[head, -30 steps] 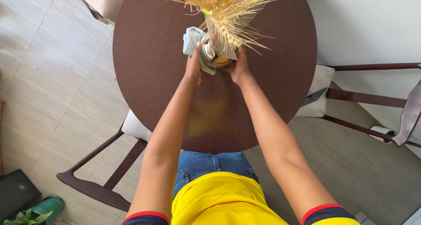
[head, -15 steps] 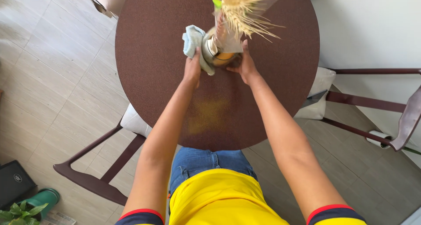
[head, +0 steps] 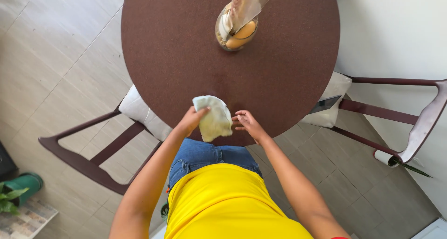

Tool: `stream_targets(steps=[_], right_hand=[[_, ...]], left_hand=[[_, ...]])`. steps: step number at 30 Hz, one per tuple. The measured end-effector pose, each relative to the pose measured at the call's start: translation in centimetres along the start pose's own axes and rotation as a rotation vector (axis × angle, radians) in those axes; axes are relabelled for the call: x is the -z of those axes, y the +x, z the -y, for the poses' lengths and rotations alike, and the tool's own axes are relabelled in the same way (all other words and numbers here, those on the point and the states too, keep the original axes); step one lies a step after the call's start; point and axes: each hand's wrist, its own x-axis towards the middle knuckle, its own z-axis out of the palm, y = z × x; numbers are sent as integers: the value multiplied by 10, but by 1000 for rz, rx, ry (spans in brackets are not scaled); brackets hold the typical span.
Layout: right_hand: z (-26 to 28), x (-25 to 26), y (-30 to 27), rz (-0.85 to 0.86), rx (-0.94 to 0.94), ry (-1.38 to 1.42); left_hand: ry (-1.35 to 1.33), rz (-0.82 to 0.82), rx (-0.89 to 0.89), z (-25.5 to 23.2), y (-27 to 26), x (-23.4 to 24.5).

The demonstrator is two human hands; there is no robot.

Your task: Wiping down a round dining table and cleaning the surrounding chairs with a cloth.

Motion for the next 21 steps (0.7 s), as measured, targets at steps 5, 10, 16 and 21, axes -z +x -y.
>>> stream_targets(steps=[5, 10, 16, 21], right_hand=[[20, -40, -47, 174, -177, 447], [38, -52, -68, 187, -63, 573], [38, -84, -97, -21, 85, 553], [-22, -103, -110, -204, 116, 625]], left_hand=[[154, 343, 192, -36, -61, -28], [193, 557, 107, -70, -81, -36], [372, 455, -60, -77, -92, -25], [215, 450, -279, -9, -76, 33]])
